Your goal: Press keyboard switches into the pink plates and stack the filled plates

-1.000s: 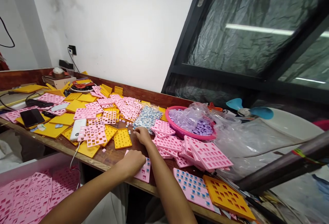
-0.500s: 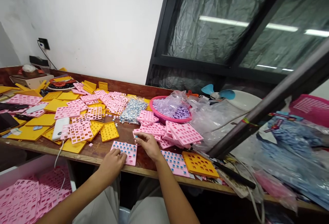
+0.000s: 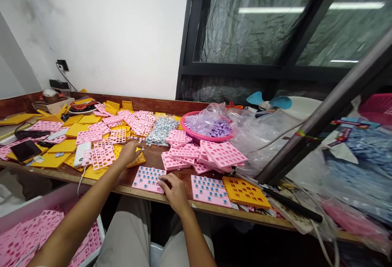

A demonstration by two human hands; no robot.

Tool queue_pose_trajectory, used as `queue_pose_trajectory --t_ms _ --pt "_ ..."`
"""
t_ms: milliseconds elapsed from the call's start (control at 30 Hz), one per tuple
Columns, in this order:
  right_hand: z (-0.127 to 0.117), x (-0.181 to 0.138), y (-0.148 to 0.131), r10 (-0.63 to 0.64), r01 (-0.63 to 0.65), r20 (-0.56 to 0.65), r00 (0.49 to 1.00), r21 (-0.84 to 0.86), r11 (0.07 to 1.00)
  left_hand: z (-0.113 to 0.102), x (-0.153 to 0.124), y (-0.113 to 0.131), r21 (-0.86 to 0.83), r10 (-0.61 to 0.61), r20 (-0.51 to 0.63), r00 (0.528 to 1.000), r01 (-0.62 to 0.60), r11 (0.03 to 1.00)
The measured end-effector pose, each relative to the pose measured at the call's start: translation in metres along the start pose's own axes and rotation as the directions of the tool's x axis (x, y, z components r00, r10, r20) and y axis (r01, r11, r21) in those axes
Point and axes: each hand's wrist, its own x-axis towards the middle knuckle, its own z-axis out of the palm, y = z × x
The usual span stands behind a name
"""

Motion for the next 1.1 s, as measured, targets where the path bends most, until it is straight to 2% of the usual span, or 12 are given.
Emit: queue_pose_trajectory --t_ms 100,200,300,433,567,667,733,833,900,1000,1100 --pt "0.001 0.0 0.002 0.046 -0.046 -0.003 0.999 -0.028 0.999 0.009 0.042 -0.01 0.043 -0.02 0.11 0.994 0.015 0.999" --pt "0.003 -0.001 0.007 0.057 -0.056 0.01 0.998 -0.074 0.996 0.022 0.067 -0.008 0.068 -0.038 0.173 0.984 0.027 0.997" --pt "0.005 -0.002 0.01 0.03 -0.028 0.024 0.999 -0.105 0.994 0.035 0.078 -0.001 0.062 -0.022 0.199 0.98 0.01 0.998" --pt "0.005 -0.002 0.01 0.007 0.001 0.07 0.998 -0.118 0.993 0.049 0.074 0.015 -0.003 0.054 0.23 0.972 -0.055 0.998" --pt "0.006 -0.002 0.008 -0.015 0.027 0.099 0.995 -0.123 0.992 0.054 0.06 0.032 -0.089 0.148 0.24 0.959 -0.13 0.988" --pt "0.005 -0.002 0.008 -0.009 0.02 0.095 0.995 -0.117 0.993 0.047 0.048 0.039 -0.143 0.193 0.234 0.953 -0.162 0.976" --pt "0.004 -0.002 0.009 -0.008 0.016 0.094 0.996 -0.094 0.995 0.037 0.035 0.04 -0.227 0.225 0.176 0.958 -0.183 0.956" --pt "0.002 -0.001 0.01 0.001 0.003 0.086 0.996 -0.049 0.999 0.024 0.001 0.04 -0.412 0.271 0.001 0.962 -0.247 0.877" --pt "0.001 0.0 0.01 0.005 -0.002 0.088 0.996 -0.037 0.999 0.02 -0.031 0.043 -0.467 0.302 -0.057 0.951 -0.293 0.834" --pt "0.0 0.001 0.007 0.0 0.007 0.102 0.995 -0.071 0.997 0.021 -0.076 0.052 -0.42 0.318 -0.006 0.948 -0.291 0.86" --pt "-0.001 0.002 0.003 -0.02 0.038 0.125 0.992 -0.139 0.989 0.025 -0.103 0.059 -0.326 0.333 0.056 0.941 -0.298 0.897"
